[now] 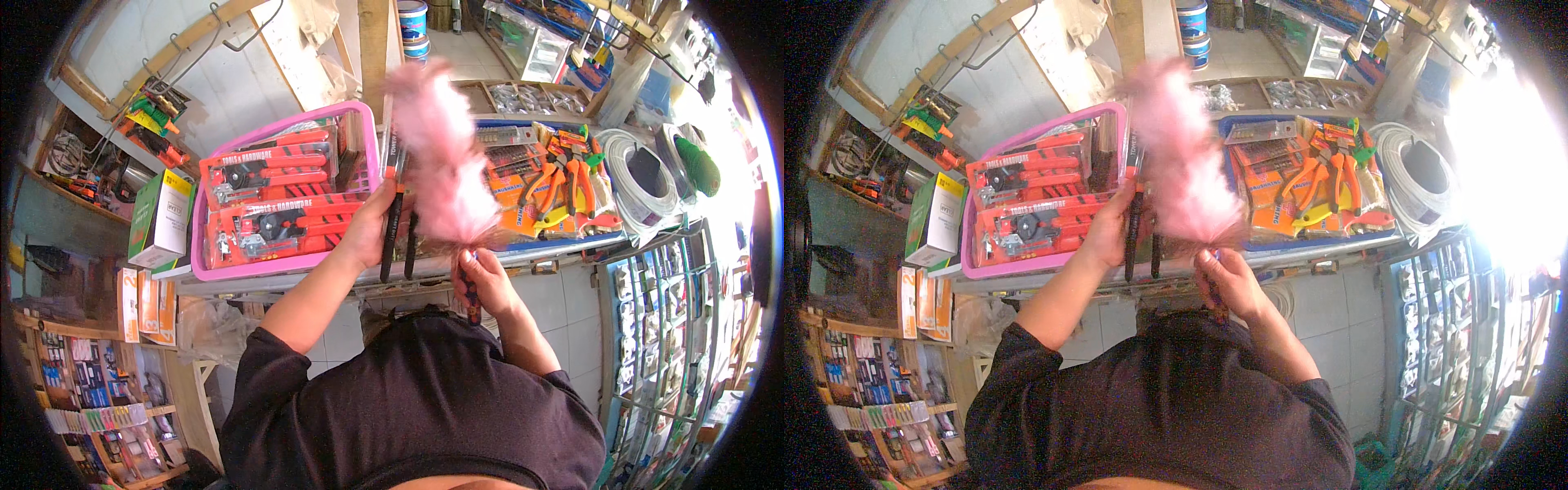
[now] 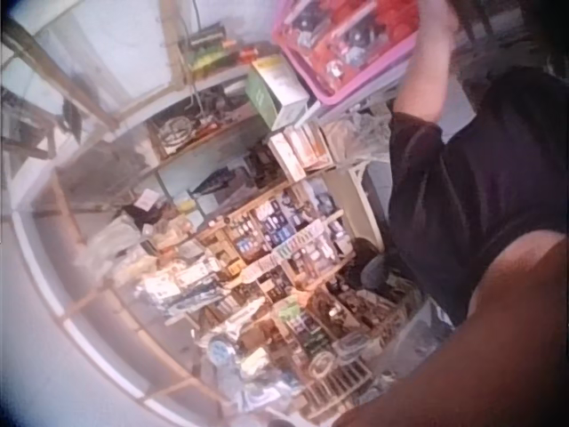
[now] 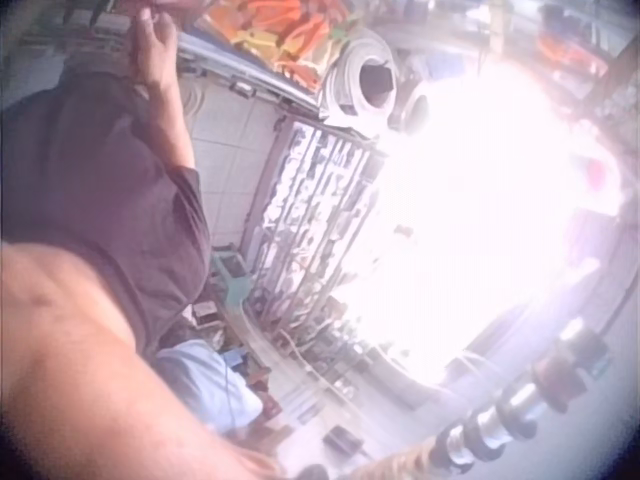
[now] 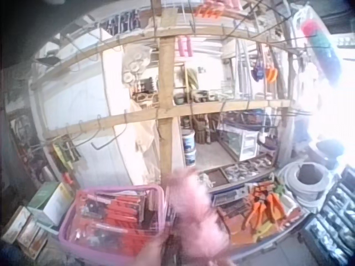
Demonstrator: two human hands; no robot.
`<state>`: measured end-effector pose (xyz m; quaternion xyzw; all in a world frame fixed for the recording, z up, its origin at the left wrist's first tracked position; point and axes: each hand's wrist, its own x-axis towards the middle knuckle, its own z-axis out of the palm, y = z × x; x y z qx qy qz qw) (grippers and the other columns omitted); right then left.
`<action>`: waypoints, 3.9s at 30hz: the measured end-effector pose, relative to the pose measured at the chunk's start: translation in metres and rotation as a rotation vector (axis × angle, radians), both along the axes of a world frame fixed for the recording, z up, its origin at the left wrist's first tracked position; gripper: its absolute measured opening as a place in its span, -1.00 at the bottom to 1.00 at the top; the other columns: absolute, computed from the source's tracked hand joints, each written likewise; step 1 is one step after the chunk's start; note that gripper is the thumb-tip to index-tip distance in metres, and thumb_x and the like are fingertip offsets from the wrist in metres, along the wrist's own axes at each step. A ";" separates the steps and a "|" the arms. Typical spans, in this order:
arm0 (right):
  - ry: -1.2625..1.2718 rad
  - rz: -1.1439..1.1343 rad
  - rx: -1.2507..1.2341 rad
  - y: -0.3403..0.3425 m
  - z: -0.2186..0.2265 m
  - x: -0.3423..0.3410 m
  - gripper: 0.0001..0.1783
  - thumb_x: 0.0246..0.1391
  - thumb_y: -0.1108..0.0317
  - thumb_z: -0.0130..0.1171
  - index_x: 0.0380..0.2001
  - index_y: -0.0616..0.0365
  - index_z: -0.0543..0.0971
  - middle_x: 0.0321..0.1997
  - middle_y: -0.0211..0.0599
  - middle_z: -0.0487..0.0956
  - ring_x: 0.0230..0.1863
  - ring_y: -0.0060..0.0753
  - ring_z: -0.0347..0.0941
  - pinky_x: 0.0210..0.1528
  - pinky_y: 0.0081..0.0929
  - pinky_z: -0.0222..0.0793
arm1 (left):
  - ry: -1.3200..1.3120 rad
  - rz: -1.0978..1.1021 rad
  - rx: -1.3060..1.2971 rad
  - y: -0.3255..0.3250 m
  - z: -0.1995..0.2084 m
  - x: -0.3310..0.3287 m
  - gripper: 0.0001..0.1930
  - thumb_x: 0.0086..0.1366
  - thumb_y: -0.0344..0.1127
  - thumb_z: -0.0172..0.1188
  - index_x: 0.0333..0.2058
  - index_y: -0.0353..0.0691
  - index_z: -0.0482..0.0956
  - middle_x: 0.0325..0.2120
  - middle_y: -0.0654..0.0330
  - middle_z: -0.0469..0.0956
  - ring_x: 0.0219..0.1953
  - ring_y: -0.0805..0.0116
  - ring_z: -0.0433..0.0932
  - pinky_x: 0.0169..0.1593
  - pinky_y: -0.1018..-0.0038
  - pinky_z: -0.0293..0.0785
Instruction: The person organizes various tools and hardware items by moving packages of pliers and a duster within plastic bins on a sales floor.
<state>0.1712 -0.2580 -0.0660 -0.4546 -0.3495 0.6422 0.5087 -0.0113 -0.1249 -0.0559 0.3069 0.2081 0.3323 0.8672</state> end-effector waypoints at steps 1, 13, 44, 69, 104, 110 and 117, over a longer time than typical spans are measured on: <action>-0.031 0.050 0.050 -0.002 0.000 0.002 -0.62 0.20 0.04 -0.12 -0.51 0.13 0.33 -0.72 -0.42 0.31 -0.76 -0.61 0.23 -0.75 -0.67 0.09 | 0.124 0.041 0.047 0.000 0.000 0.002 -0.60 0.33 -0.02 -0.15 -0.03 -0.16 0.38 -0.25 0.20 0.52 -0.24 0.39 0.51 -0.21 0.44 0.45; 0.192 -0.222 0.071 -0.010 -0.009 0.003 -0.56 0.22 0.03 -0.15 -0.59 0.13 0.34 -0.78 -0.43 0.28 -0.81 -0.58 0.17 -0.77 -0.62 0.05 | 0.055 -0.018 0.119 0.011 0.047 0.046 -0.52 0.34 0.04 -0.24 -0.02 -0.22 0.38 -0.26 0.20 0.53 -0.26 0.35 0.51 -0.19 0.41 0.43; -0.012 -0.109 -0.144 -0.047 -0.047 0.007 -0.63 0.18 0.08 -0.04 -0.46 0.21 0.44 -0.66 -0.46 0.34 -0.63 -0.68 0.20 -0.59 -0.61 0.15 | -0.043 0.129 -0.137 0.038 0.015 0.042 -0.19 0.20 0.38 -0.45 0.08 -0.25 0.23 0.08 -0.04 0.28 0.09 -0.02 0.28 0.14 0.08 0.17; 0.240 -0.101 -0.027 -0.002 -0.037 -0.003 -0.65 0.22 0.10 -0.12 -0.53 0.12 0.30 -0.72 -0.44 0.26 -0.78 -0.59 0.19 -0.80 -0.63 0.09 | 0.015 0.064 -0.058 0.039 0.027 0.048 -0.22 0.18 0.37 -0.33 0.06 -0.23 0.28 0.03 -0.01 0.34 0.05 0.04 0.32 0.11 0.18 0.23; 0.076 -0.302 -0.017 0.037 0.000 0.014 -0.61 0.22 -0.01 -0.20 -0.49 0.08 0.28 -0.73 -0.41 0.22 -0.82 -0.55 0.10 -0.79 -0.65 0.02 | 0.133 -0.197 -0.070 0.050 0.011 0.053 -0.43 0.21 0.20 -0.24 -0.04 -0.13 0.36 -0.25 0.15 0.46 -0.32 0.20 0.50 -0.32 0.25 0.46; 0.153 -0.364 -0.048 0.029 -0.002 0.017 -0.64 0.22 0.04 -0.18 -0.48 0.09 0.28 -0.75 -0.40 0.22 -0.84 -0.54 0.10 -0.81 -0.64 0.01 | 0.077 -0.252 -0.011 0.051 0.007 0.051 -0.30 0.18 0.29 -0.39 0.05 -0.14 0.29 -0.24 0.10 0.45 -0.41 0.12 0.50 -0.32 0.29 0.43; 0.107 -0.369 -0.070 0.019 0.002 0.014 -0.65 0.22 0.06 -0.17 -0.50 0.08 0.27 -0.74 -0.41 0.21 -0.82 -0.55 0.10 -0.81 -0.64 0.01 | 0.163 -0.171 -0.089 0.046 0.007 0.051 -0.35 0.18 0.25 -0.30 0.06 -0.09 0.29 -0.16 0.22 0.44 -0.23 0.15 0.46 -0.20 0.17 0.38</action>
